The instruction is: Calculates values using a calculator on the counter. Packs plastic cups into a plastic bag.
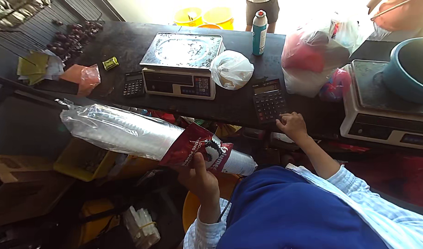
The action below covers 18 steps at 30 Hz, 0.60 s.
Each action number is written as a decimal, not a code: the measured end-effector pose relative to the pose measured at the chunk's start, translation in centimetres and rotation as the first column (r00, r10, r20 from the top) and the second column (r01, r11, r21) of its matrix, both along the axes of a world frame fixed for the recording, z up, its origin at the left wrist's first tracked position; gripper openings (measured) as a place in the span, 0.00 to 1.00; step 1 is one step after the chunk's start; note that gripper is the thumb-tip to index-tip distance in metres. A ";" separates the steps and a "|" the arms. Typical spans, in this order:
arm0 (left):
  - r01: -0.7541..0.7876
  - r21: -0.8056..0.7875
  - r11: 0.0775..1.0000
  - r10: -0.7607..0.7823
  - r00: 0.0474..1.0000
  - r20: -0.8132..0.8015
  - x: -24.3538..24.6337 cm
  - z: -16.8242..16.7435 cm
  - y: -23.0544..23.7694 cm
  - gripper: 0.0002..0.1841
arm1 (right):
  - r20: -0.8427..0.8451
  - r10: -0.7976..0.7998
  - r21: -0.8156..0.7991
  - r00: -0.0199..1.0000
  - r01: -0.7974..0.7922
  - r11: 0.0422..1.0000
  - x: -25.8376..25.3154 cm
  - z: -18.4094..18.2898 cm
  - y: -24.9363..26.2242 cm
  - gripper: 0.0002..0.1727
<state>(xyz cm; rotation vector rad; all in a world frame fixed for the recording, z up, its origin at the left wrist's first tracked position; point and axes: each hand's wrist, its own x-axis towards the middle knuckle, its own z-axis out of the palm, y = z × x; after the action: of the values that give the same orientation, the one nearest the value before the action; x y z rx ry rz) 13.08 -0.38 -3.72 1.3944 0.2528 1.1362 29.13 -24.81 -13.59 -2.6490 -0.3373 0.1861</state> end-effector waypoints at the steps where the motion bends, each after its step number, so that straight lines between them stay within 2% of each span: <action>1: 0.002 0.004 1.000 -0.002 1.000 0.000 -0.1 0.0 0.0 0.07 | -0.003 0.000 -0.004 1.000 0.000 1.000 0.0 0.0 0.0 0.26; 5: 0.024 0.040 0.999 -0.025 1.000 0.015 -0.3 0.1 -0.1 0.08 | 0.010 -0.009 0.039 1.000 0.009 0.999 -0.2 -0.3 0.6 0.23; 9: 0.039 0.080 0.996 -0.040 0.999 0.016 -0.4 0.3 -0.2 0.10 | 0.117 0.011 0.099 0.993 -0.023 0.995 -0.8 -1.7 3.0 0.30; 12: 0.052 0.070 0.996 -0.051 0.999 -0.009 -0.6 0.5 -0.4 0.09 | 0.079 0.052 0.022 0.995 -0.054 0.998 -0.7 -2.0 4.6 0.33; 16: 0.039 0.082 0.996 -0.039 0.999 0.002 -0.5 0.3 -0.1 0.08 | 0.100 0.066 0.001 0.993 -0.067 0.998 -0.3 -2.1 5.1 0.31; 18: 0.052 0.090 0.995 -0.053 0.999 0.008 -0.5 0.2 0.0 0.08 | 0.028 0.095 -0.035 0.995 -0.094 0.995 -0.3 -1.7 5.1 0.32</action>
<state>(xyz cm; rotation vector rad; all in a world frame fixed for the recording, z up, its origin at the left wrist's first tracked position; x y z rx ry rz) 12.59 -0.41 -3.53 1.4654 0.1577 1.1227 28.79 -19.67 -15.34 -2.6727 -0.4741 0.1845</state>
